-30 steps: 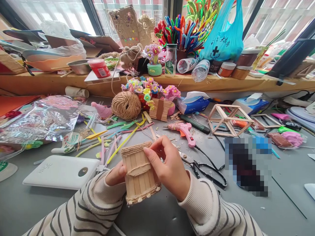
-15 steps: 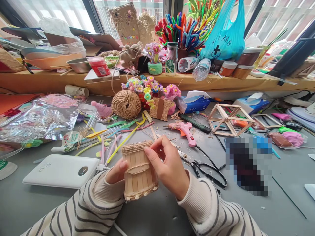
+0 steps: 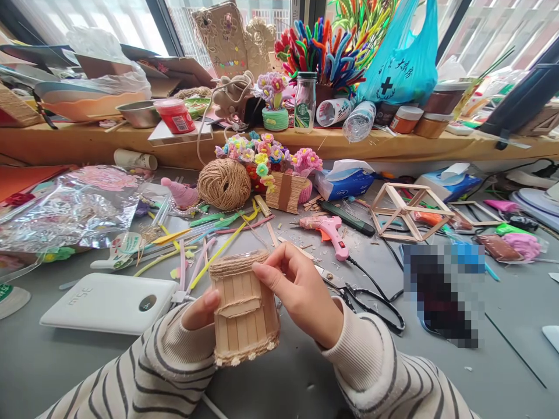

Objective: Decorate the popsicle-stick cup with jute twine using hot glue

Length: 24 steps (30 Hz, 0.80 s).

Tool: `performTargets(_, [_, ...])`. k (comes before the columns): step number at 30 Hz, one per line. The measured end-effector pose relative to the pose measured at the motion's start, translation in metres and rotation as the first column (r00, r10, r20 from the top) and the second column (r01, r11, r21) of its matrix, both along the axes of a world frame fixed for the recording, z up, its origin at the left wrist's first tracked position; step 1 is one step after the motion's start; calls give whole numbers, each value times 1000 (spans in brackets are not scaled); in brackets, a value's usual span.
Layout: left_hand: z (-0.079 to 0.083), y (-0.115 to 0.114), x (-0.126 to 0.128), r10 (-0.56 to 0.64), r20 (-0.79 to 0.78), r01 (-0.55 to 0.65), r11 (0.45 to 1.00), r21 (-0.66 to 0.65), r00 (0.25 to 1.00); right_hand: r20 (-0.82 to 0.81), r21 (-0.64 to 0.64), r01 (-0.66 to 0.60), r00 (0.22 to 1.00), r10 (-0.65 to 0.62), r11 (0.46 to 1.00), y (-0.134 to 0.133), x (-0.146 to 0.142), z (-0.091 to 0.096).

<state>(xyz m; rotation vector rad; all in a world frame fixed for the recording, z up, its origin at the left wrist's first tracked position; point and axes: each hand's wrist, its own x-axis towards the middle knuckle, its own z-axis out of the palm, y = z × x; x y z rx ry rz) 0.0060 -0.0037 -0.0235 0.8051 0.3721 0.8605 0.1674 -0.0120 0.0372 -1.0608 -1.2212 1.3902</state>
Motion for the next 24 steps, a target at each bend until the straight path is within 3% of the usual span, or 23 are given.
performTargets(7, [5,-3,6,72,71,-65,993,-94,995,-29,14,14,999,-14,1000,-1,-2,0])
performTargets(11, [8,-3,6,142,9,-142,990,-14,990,-32,30,30,999,-29,999,-1,-3,1])
performTargets(17, [9,2,3,79,-28,-76,992,104,996,-38,41,57,998,-55,998,-1,-5,-1])
performTargets(21, [8,3,6,133,-3,-132,985,110,991,-11,59,46,999,-45,997,0,-5,-4])
performTargets(24, [9,1,7,105,-17,-104,992,70,994,109,127,57,992,-71,990,0,-3,-5])
